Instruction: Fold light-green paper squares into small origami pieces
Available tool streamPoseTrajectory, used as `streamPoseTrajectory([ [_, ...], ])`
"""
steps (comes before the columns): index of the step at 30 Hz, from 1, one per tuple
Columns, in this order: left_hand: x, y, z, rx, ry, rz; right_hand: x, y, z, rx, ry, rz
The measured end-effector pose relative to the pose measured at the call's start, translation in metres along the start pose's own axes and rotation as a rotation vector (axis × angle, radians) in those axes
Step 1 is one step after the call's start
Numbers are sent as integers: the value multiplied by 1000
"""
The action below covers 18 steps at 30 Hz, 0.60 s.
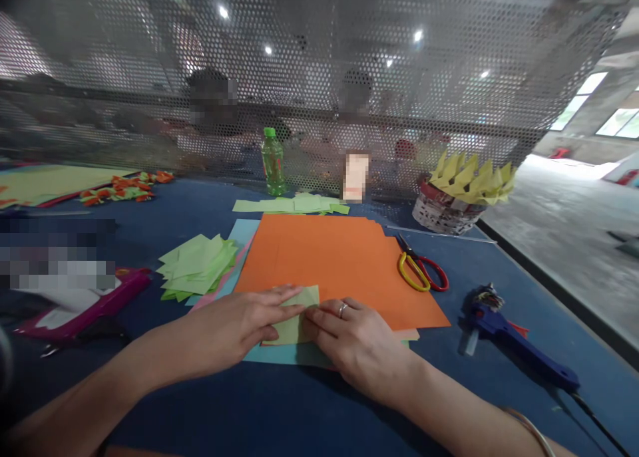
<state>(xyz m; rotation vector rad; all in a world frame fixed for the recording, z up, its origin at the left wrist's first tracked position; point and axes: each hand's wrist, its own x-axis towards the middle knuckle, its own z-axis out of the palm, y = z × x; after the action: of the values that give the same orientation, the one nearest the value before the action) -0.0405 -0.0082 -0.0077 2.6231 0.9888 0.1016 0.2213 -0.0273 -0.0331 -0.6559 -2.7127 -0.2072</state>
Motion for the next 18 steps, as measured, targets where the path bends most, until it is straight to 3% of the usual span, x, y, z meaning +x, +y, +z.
streamPoseTrajectory([
  [14,-4,7,-2,61,9,34,-1,5,-3,64,117,29],
  [18,-2,11,-4,46,15,107,-2,7,-2,74,146,34],
])
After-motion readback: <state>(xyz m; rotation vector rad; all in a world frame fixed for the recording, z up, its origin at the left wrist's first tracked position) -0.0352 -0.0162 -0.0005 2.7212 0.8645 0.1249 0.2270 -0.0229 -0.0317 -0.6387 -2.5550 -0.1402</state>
